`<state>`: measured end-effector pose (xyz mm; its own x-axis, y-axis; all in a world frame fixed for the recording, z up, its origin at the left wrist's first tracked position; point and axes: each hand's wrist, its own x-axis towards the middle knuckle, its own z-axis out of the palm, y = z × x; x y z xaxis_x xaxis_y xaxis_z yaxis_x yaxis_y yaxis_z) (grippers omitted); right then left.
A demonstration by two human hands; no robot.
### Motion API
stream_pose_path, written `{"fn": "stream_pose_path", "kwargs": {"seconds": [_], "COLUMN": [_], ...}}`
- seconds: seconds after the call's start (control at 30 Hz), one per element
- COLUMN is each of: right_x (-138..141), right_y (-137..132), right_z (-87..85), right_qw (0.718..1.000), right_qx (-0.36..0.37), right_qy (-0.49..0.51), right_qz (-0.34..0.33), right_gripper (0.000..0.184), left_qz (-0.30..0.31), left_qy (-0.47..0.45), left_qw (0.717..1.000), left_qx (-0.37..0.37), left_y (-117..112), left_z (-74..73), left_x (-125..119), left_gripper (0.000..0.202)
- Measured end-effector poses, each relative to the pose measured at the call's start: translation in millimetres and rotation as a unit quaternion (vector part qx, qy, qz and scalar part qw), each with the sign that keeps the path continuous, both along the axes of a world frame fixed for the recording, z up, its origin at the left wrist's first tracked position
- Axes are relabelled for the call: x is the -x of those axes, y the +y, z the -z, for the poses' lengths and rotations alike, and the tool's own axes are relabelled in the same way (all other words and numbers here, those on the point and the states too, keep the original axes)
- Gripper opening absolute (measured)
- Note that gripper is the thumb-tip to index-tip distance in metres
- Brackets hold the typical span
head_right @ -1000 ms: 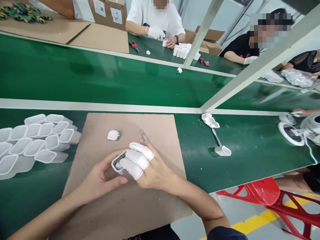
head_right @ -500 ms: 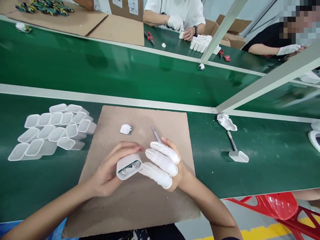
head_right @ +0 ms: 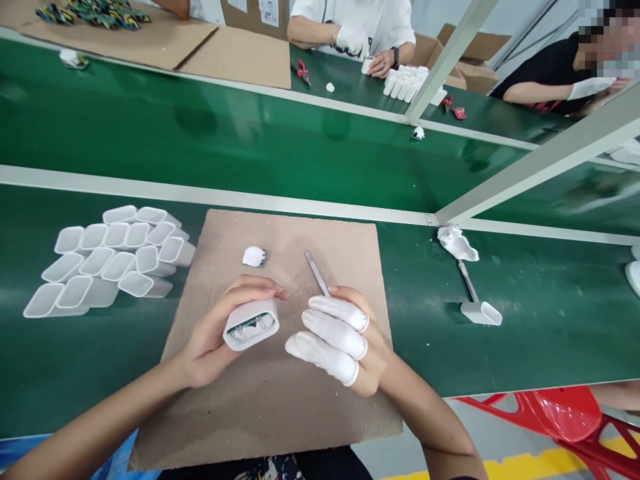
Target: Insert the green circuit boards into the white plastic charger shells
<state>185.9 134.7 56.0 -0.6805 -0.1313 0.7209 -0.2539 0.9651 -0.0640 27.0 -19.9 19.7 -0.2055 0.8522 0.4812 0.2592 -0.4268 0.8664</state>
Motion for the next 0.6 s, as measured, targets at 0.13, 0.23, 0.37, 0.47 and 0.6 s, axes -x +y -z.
{"fn": "stream_pose_path", "kwargs": {"seconds": [0.13,0.23,0.37,0.47,0.6], "right_x": [14.1,20.7,20.7,18.9,17.9], "right_y": [2.2,1.3,-0.3,0.9,2.7], "right_z": [15.0,17.1,15.4,17.3,19.7], "right_qw": [0.997,0.992,0.991,0.989,0.988], "right_qx": [0.066,0.116,0.123,0.118,0.102], "right_qy": [0.038,0.009,-0.017,-0.046,-0.085], "right_qz": [-0.024,-0.04,-0.052,-0.072,-0.083], "right_gripper": [0.01,0.018,0.017,0.014,0.007], "left_qz": [-0.005,-0.006,-0.01,-0.006,0.013], "left_qy": [-0.023,-0.047,-0.044,-0.055,-0.087], "left_qw": [0.999,0.997,0.995,0.994,0.989], "left_qx": [0.033,0.068,0.088,0.098,0.119], "left_y": [-0.2,-1.1,-2.5,-2.8,-1.8], "left_z": [-2.7,-3.7,-2.2,0.0,1.9], "left_x": [-0.6,-0.8,-0.9,-1.4,-2.4], "left_gripper": [0.04,0.035,0.036,0.042,0.049]}}
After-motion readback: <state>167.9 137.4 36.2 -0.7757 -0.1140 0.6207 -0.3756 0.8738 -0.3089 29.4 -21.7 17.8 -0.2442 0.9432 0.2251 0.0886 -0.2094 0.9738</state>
